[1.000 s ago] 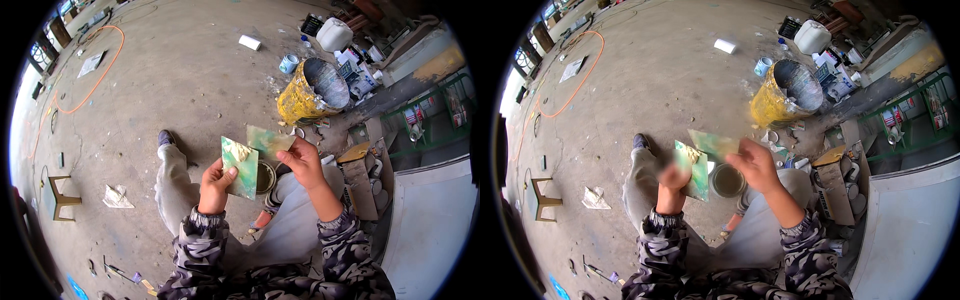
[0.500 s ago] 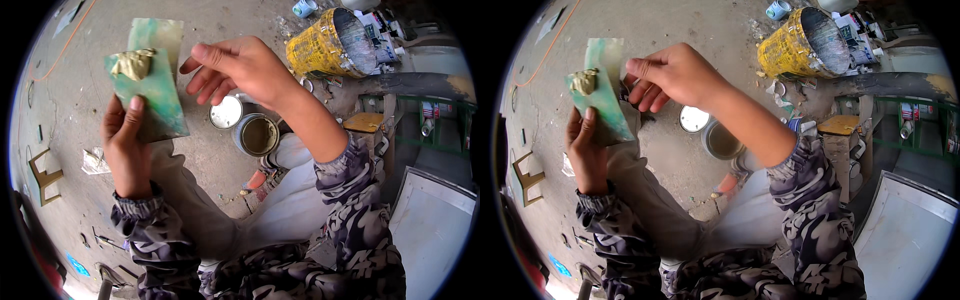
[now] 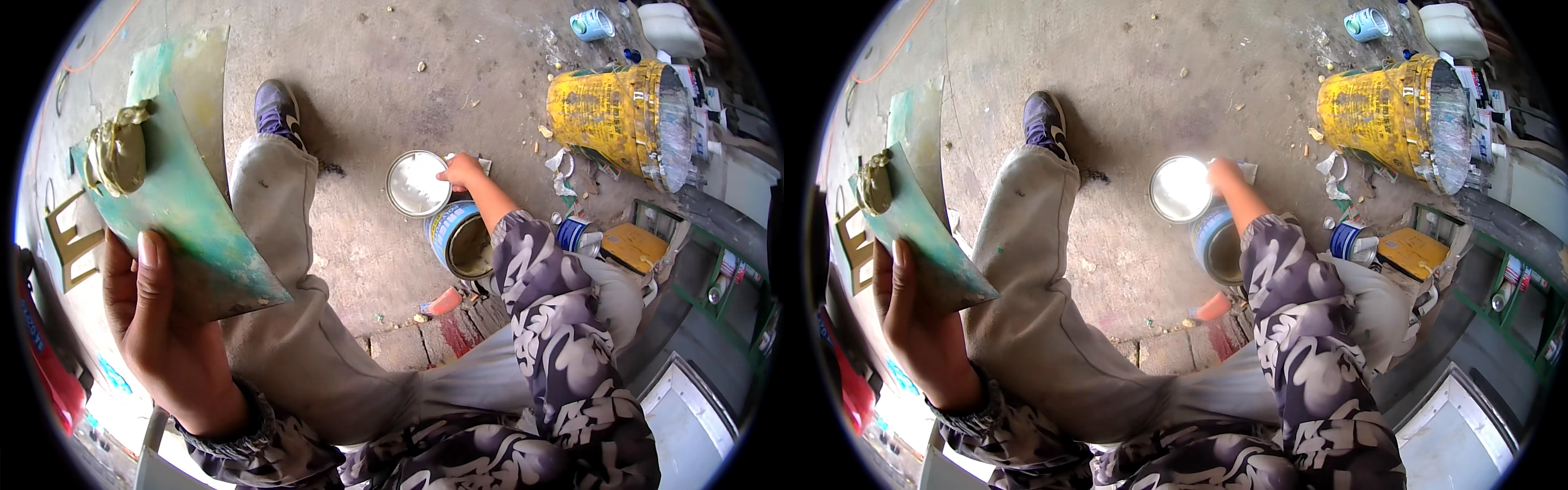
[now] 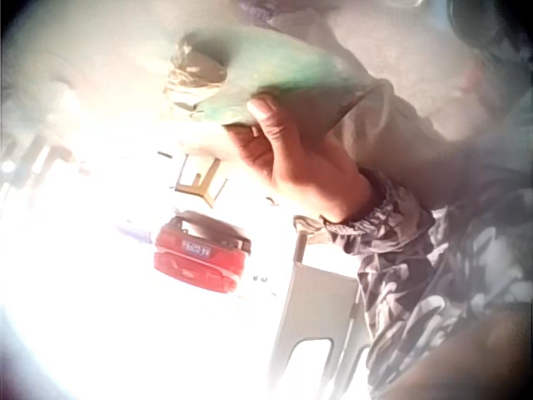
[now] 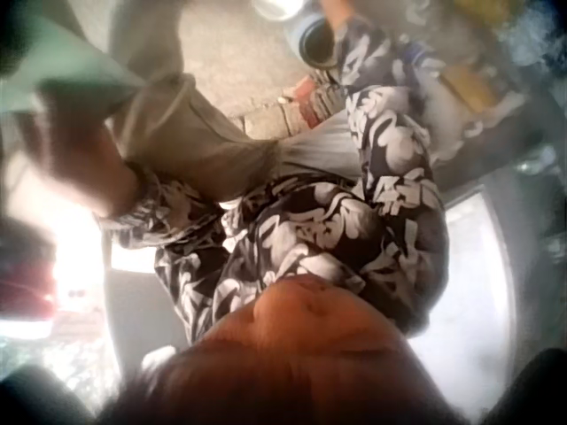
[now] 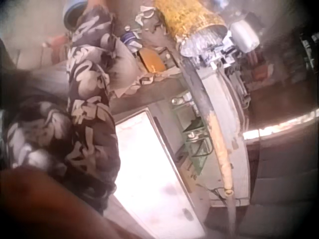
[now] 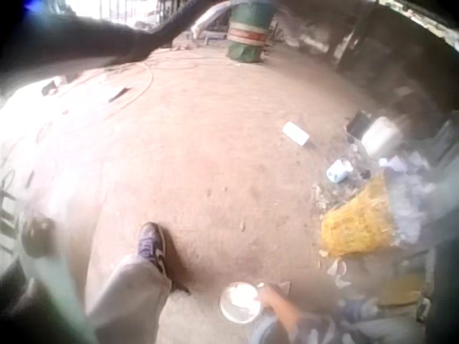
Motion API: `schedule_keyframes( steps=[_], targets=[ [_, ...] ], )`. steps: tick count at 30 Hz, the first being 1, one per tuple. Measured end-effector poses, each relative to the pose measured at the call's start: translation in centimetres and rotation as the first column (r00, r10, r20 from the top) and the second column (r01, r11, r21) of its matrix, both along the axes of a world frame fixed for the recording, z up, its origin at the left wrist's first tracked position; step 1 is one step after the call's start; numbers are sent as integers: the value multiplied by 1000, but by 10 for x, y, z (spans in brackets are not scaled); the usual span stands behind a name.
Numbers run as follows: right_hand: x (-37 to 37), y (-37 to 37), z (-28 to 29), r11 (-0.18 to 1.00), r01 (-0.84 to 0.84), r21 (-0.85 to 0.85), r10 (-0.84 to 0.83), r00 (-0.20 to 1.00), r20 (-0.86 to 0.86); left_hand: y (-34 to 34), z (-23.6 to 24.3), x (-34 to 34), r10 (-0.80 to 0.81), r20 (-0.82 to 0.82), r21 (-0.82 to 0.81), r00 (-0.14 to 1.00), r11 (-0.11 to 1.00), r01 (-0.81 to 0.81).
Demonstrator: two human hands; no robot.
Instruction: The person mixes body filler with a hardener on a plastic card, then applies the mixture to a damaged area on the rear quarter panel of a red car using a spreader. The person smooths the filler over the affected area.
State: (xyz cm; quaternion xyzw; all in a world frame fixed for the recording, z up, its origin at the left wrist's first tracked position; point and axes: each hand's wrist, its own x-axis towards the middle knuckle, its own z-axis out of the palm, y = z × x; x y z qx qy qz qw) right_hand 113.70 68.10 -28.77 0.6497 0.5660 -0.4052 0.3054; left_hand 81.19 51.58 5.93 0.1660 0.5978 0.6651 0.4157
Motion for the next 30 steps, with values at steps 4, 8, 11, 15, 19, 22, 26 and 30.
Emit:
schedule_keyframes(
  steps=[4,8,11,15,19,22,26,30],
  targets=[
    [-10,9,48,978,105,181,-46,951,-305,-7,-3,-6,-7,-22,-34,1000,999,6],
    [37,8,101,905,301,300,-143,881,-451,4,-12,7,-68,53,82,996,995,63],
    [85,-25,129,851,521,63,-398,719,-569,14,-7,26,-44,64,137,997,990,35],
    [130,-100,137,778,629,-5,-504,619,-602,21,-8,47,-122,66,149,990,983,111],
    [153,-145,128,726,688,-2,-550,579,-602,24,-9,68,-161,12,97,987,983,159],
    [175,-167,93,731,665,152,-431,623,-653,28,-10,76,-197,-7,90,980,976,197],
    [145,-190,95,624,732,274,-465,629,-623,22,-22,70,-224,-71,95,972,969,230],
    [153,-201,87,549,650,526,-385,755,-531,23,-15,83,-179,-62,133,982,973,186]
  ],
)
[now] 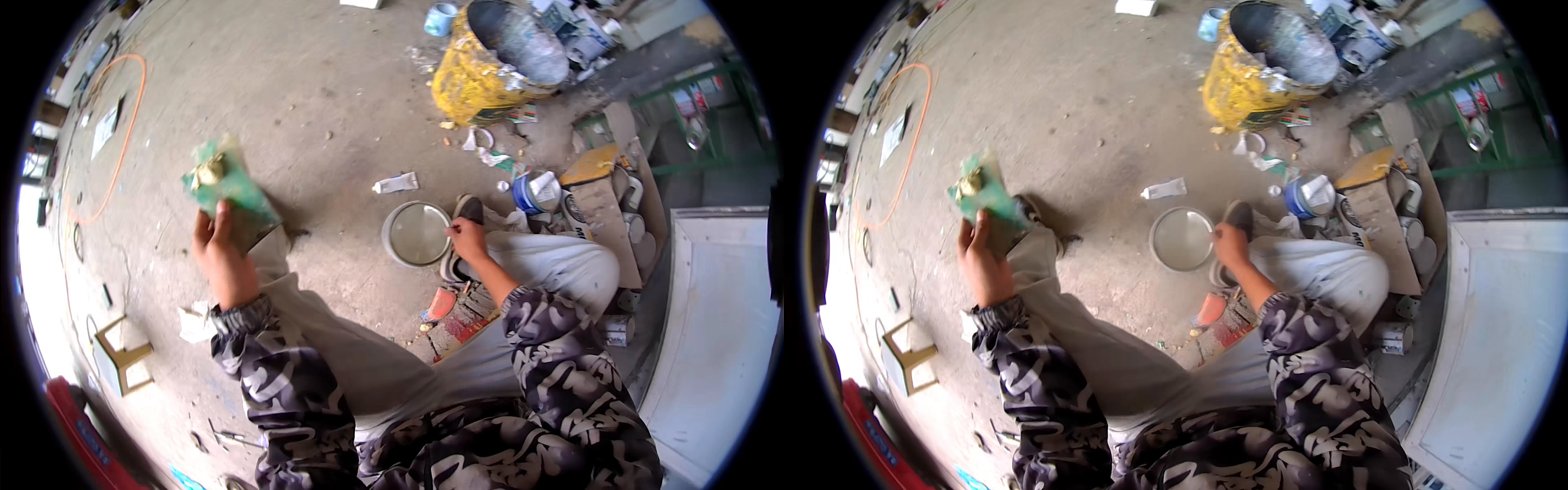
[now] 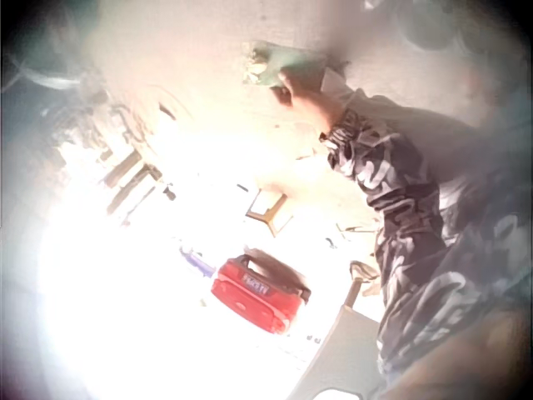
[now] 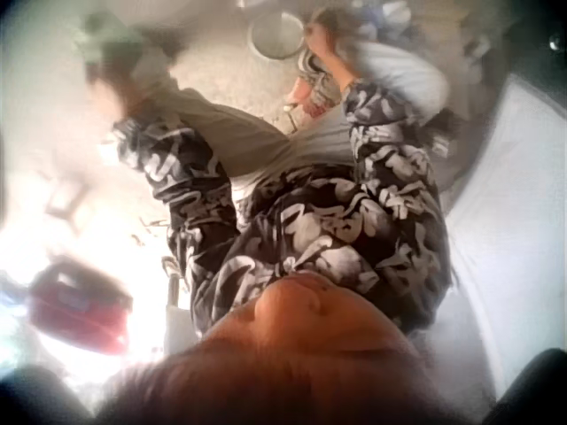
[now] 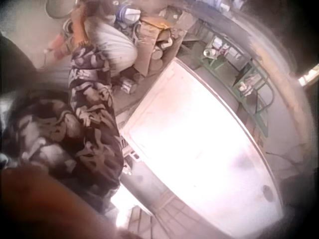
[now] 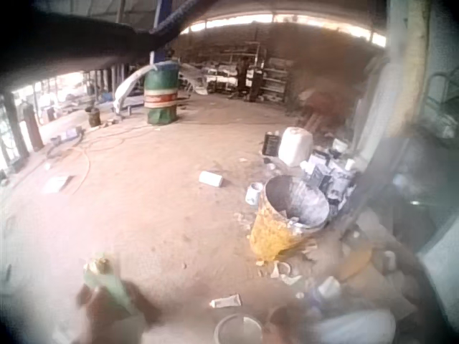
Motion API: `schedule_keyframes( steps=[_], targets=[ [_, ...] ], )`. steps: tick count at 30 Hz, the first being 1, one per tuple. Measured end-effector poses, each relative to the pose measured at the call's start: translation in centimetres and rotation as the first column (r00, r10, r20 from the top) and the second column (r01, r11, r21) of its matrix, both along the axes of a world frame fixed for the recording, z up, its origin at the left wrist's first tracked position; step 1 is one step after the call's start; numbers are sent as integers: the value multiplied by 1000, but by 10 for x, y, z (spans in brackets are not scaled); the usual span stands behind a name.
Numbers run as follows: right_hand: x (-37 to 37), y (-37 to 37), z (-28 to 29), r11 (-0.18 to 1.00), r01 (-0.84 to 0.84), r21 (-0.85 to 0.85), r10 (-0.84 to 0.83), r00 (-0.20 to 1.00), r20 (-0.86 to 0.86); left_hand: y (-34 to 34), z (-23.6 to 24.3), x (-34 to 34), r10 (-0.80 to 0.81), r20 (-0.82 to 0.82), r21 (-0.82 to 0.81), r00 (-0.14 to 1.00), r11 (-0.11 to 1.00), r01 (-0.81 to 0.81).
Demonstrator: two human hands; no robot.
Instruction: The person mixes body filler with a hardener on a plastic card, then applies the mixture to a damaged area on the rear quarter panel of a red car using a spreader. The person smooths the filler over the affected area.
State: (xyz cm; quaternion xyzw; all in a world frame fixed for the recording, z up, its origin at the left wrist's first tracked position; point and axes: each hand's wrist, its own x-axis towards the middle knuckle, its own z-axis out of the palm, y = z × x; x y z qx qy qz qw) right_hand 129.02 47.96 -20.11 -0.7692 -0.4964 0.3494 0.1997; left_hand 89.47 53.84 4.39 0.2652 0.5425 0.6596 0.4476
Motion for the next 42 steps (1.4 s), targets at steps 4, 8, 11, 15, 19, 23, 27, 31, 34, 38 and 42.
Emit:
schedule_keyframes(
  steps=[4,8,11,15,19,23,27,31,34,38,42],
  targets=[
    [-5,0,-5,997,-70,24,62,965,254,-4,-17,-12,-52,-23,-46,998,998,51],
    [-41,11,20,957,-291,-15,274,880,387,-13,-18,-43,52,-138,-102,989,993,-67],
    [-49,-10,25,816,-572,84,449,718,532,-14,-12,-24,70,-234,-133,970,986,-103],
    [-60,-35,-3,800,-586,130,335,615,714,-11,-31,-43,10,-94,-155,996,988,-24],
    [-65,-30,-15,805,-573,153,352,669,654,-3,-23,-37,21,-211,-142,977,989,-52],
    [-72,-20,-2,843,-537,38,366,623,691,6,-26,-39,-15,-444,-132,896,990,-49],
    [-85,73,11,770,-625,-131,636,734,237,-22,-31,-90,-3,-913,-61,409,990,-128],
    [-34,110,19,940,-339,45,306,893,328,-36,-30,-76,-108,-994,-108,-11,993,-42],
    [-33,151,29,895,-431,-116,441,813,381,-46,-23,-65,-84,-988,-93,131,993,-71],
    [-71,193,-31,816,-573,-80,558,745,365,-96,-16,-91,-20,-880,-188,474,932,-310],
    [-107,202,-97,633,-749,-195,733,499,463,-127,-20,-131,62,-858,-210,509,864,-459]
  ],
)
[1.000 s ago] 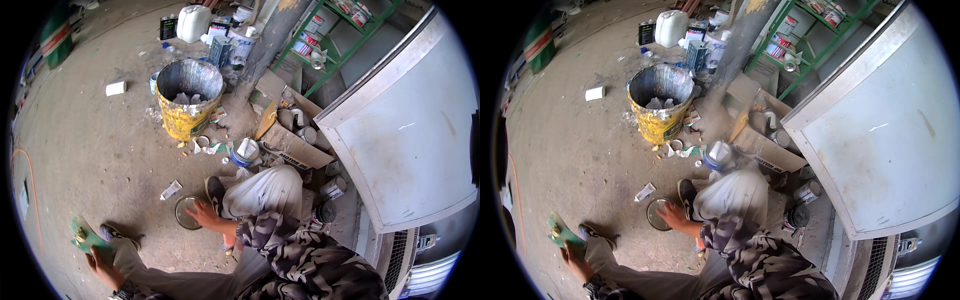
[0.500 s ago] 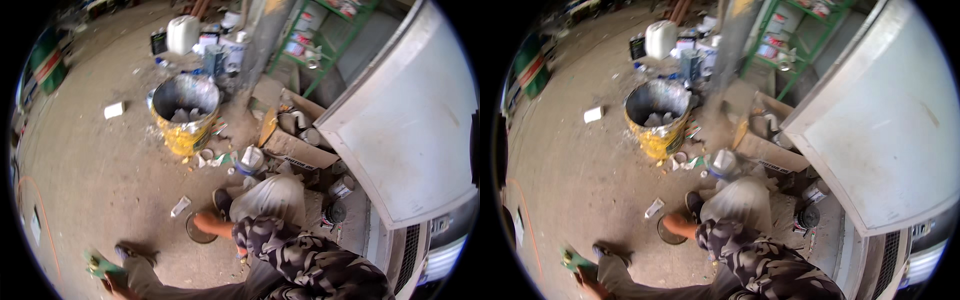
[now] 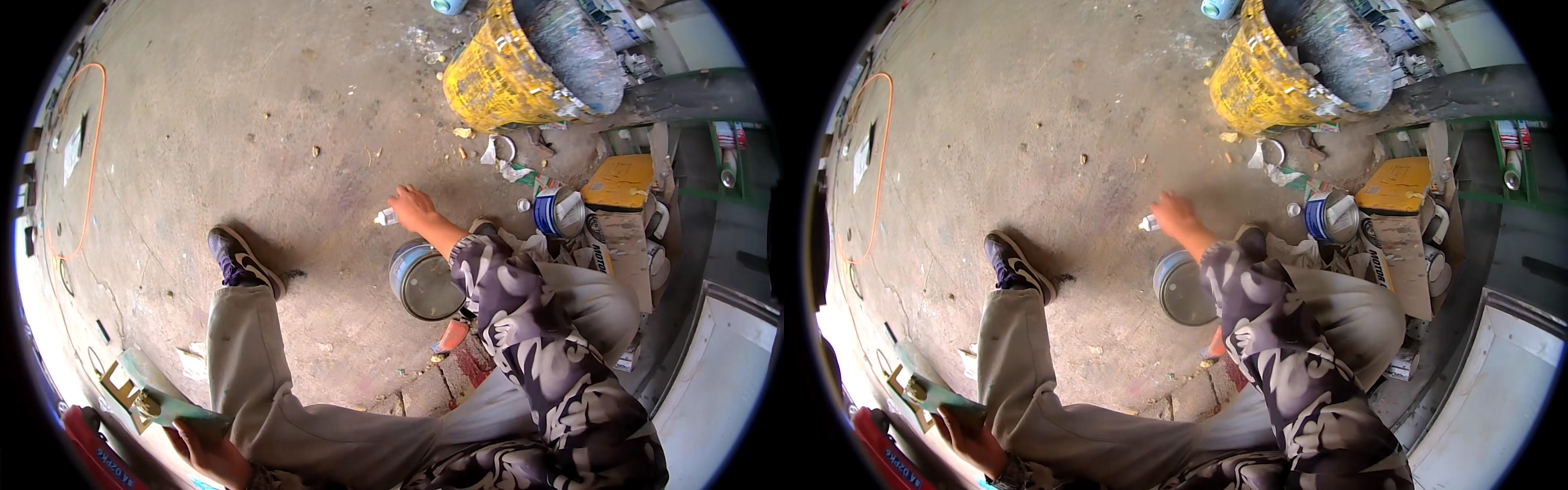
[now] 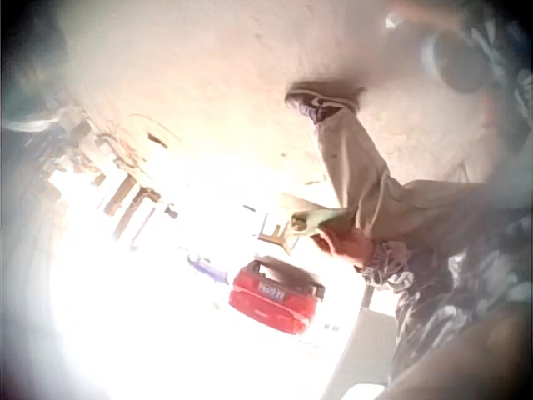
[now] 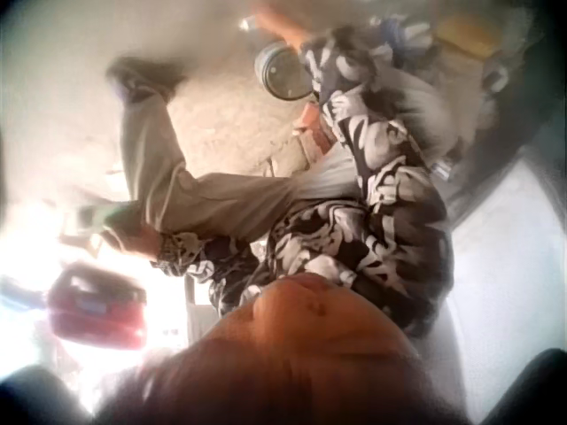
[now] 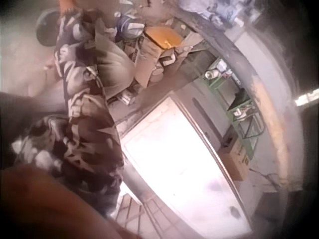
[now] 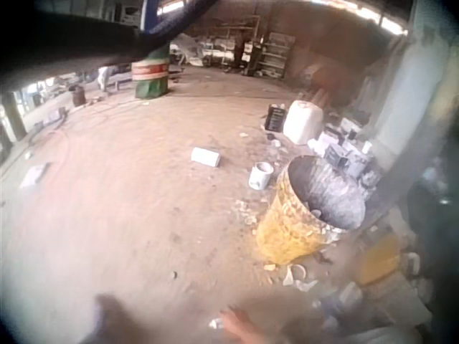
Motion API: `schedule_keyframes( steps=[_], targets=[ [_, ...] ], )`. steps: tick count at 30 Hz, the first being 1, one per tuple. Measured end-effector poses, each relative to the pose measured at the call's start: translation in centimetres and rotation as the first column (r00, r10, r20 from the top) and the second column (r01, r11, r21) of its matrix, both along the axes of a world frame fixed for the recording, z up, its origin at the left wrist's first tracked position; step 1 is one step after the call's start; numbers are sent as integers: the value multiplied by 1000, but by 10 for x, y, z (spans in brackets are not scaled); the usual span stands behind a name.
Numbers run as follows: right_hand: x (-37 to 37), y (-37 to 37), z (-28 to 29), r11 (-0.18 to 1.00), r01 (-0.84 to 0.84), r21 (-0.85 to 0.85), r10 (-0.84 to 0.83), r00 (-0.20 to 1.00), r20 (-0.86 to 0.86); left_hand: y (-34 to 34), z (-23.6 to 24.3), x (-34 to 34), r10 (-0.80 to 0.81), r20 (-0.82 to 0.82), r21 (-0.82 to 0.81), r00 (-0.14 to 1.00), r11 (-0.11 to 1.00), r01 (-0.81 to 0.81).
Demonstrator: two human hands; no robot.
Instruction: The person mixes body filler with a hardener on a plastic card, then applies the mixture to a damaged area on the rear quarter panel of a red car using a spreader. The person smooths the filler over the affected area.
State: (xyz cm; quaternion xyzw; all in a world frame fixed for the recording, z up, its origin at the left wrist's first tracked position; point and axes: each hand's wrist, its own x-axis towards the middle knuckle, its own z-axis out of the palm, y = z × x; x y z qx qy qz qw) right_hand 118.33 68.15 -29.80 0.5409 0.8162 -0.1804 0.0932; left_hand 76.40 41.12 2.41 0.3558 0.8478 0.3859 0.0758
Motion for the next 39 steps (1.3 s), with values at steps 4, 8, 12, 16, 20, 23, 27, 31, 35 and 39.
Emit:
schedule_keyframes(
  steps=[4,8,12,16,20,23,27,31,35,39],
  targets=[
    [-3,-1,-36,970,-189,153,190,982,5,56,-1,13,77,579,285,812,914,-290],
    [-18,10,4,998,-49,45,56,984,-170,70,-5,29,41,376,196,926,973,-123],
    [1,6,75,966,254,-41,-228,770,-596,93,-39,71,-124,417,185,901,981,50],
    [48,-5,192,917,248,-313,-399,560,-726,105,-50,133,-275,576,240,770,957,163],
    [92,-63,298,846,28,-532,-532,2,-846,102,-50,174,-382,675,263,632,924,278],
    [102,-118,369,807,-199,-556,-590,-221,-777,90,-42,162,-408,731,303,547,912,276],
    [136,-177,353,708,-183,-682,-706,-153,-692,80,-45,166,-421,830,300,365,890,343],
    [134,-186,340,693,-48,-719,-719,29,-695,90,2,194,-461,831,293,311,839,459],
    [113,-173,363,744,-31,-667,-655,166,-737,98,65,235,-595,699,316,397,754,576],
    [98,-154,402,805,-29,-593,-547,349,-760,111,68,235,-665,588,249,461,691,679]
  ],
)
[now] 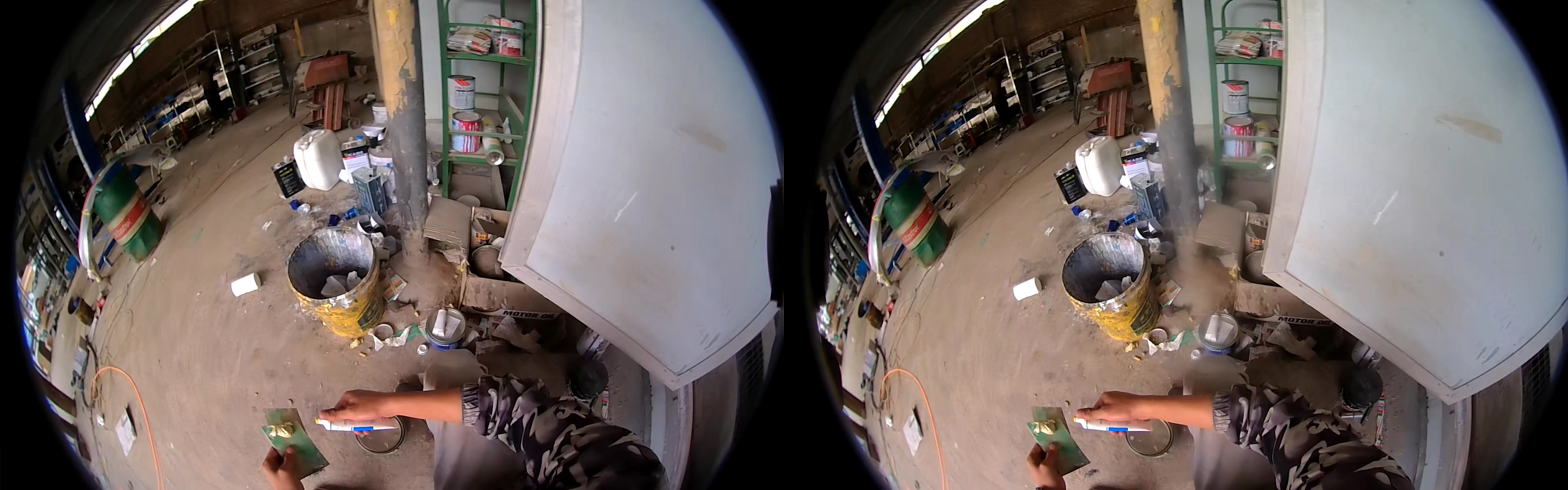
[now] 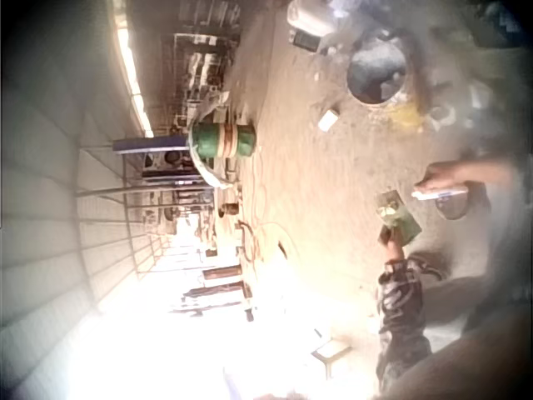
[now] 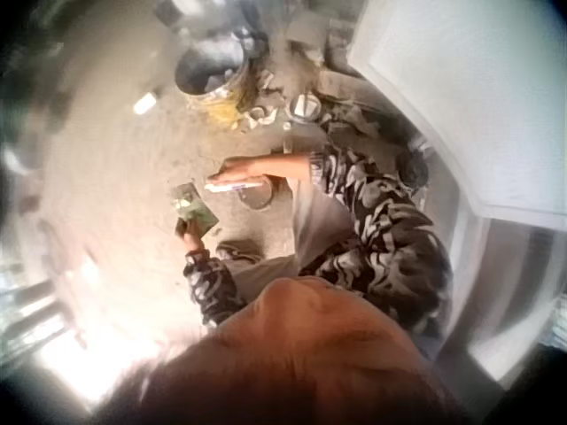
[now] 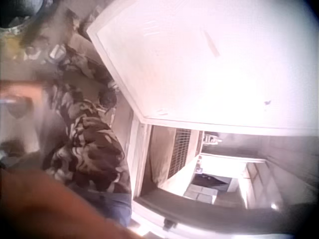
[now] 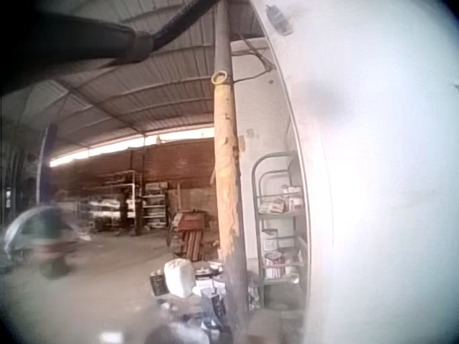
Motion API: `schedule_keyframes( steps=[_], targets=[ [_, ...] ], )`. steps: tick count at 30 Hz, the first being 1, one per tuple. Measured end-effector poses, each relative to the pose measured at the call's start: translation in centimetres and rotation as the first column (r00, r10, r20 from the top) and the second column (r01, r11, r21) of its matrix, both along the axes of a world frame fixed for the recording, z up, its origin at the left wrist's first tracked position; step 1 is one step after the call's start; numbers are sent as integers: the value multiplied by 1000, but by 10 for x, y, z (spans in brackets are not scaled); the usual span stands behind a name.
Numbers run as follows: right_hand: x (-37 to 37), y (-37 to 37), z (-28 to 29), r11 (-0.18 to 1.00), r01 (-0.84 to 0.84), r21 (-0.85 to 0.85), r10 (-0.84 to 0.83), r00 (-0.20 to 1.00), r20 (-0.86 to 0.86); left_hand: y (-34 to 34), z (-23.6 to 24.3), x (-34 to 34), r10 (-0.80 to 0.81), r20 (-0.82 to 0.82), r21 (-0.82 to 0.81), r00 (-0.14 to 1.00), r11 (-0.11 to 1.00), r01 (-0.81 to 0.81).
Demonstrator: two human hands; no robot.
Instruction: The person mixes body filler with a hardener on a plastic card, then applies the mixture to a damaged area on the rear quarter panel of a red car using a spreader. The person smooths the filler over the affected area.
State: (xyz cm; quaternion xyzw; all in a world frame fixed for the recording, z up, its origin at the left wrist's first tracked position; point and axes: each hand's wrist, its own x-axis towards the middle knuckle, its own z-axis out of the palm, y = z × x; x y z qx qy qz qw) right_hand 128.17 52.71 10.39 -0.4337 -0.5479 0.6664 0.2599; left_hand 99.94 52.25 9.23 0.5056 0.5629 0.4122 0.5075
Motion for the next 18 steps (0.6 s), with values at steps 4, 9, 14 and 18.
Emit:
schedule_keyframes(
  steps=[4,9,14,18],
  targets=[
    [-10,20,16,986,-70,150,41,981,189,2,-38,-8,-66,103,-24,992,997,69],
    [-31,30,-15,969,-134,208,49,928,369,-1,-56,-7,24,212,-216,977,976,23],
    [-65,38,-17,977,-76,197,7,944,330,1,-34,4,32,283,-222,959,974,33],
    [-82,44,-12,979,-81,187,-12,894,448,5,-30,-2,141,350,-297,926,954,-33]
  ],
)
